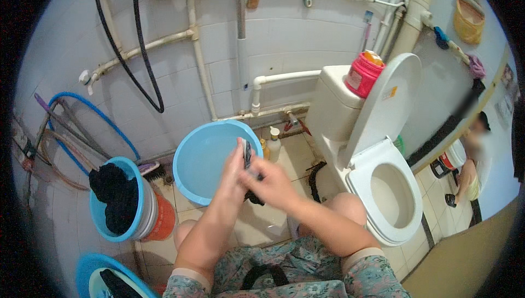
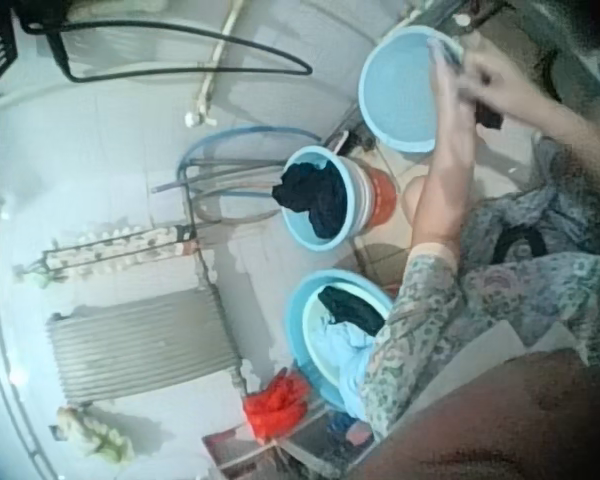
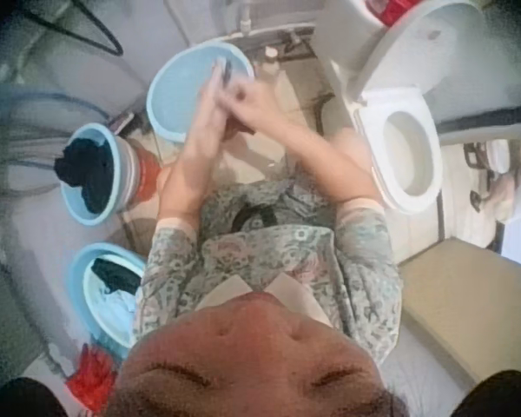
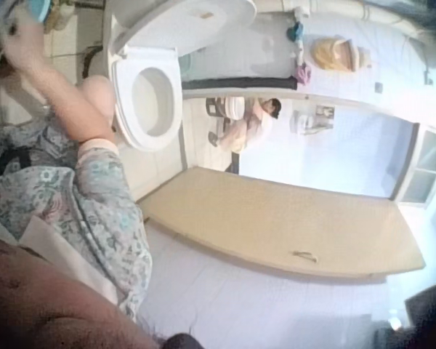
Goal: The person sits on the floor and washes a black garment by hand in a blue basin. They repeatedly submerge, wring, and scrub the item, then apply liquid detergent from a bottle and continue scrubbing to create suds.
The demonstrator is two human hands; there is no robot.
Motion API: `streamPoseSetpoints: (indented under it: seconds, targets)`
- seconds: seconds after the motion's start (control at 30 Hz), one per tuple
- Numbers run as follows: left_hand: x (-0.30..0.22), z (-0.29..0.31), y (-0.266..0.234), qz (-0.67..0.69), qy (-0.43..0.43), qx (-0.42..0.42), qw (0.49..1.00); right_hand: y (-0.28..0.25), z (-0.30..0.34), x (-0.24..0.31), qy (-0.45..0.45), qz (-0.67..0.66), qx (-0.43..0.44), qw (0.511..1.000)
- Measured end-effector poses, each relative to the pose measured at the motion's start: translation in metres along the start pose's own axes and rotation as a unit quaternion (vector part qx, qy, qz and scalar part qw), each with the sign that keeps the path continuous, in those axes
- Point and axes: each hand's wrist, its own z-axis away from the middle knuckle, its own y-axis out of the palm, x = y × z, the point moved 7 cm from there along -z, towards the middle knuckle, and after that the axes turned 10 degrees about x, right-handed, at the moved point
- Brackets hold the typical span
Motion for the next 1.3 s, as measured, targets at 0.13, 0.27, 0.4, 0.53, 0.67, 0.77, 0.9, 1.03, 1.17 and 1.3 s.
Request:
streamPoseSetpoints:
  seconds: [0.13,0.27,0.4,0.53,0.67,0.77,0.9,1.03,1.17,1.3]
  targets:
    - [0.029,-0.004,0.015,0.164,-0.037,0.081,0.983,-0.001,-0.001,-0.014,0.088,0.169,-0.117,0.975]
    - [0.013,0.008,0.054,0.167,0.006,0.078,0.983,-0.044,0.026,-0.083,0.107,-0.078,-0.132,0.982]
    - [0.002,0.001,0.089,0.186,0.007,0.137,0.973,-0.006,0.06,-0.09,0.126,-0.146,0.042,0.98]
    - [-0.001,0.014,0.123,0.19,0.008,0.159,0.969,0.005,0.094,-0.129,0.187,-0.119,-0.034,0.974]
    - [0.011,0.02,0.117,0.212,-0.029,0.134,0.968,-0.013,0.125,-0.149,0.278,-0.523,-0.299,0.748]
    - [0.035,0.005,0.099,0.253,-0.037,0.115,0.96,-0.052,0.128,-0.162,0.14,-0.644,-0.326,0.678]
    - [0.076,-0.033,0.057,0.175,-0.003,0.139,0.975,-0.098,0.1,-0.117,0.003,-0.678,-0.279,0.68]
    - [0.116,-0.042,0.061,0.174,-0.082,0.148,0.97,-0.087,0.09,-0.125,0.065,-0.726,-0.306,0.613]
    - [0.139,-0.068,0.067,0.263,-0.143,0.203,0.932,-0.08,0.089,-0.155,0.132,-0.707,-0.291,0.631]
    - [0.16,-0.099,0.041,0.259,-0.166,0.146,0.94,-0.079,0.101,-0.194,0.228,-0.598,-0.306,0.704]
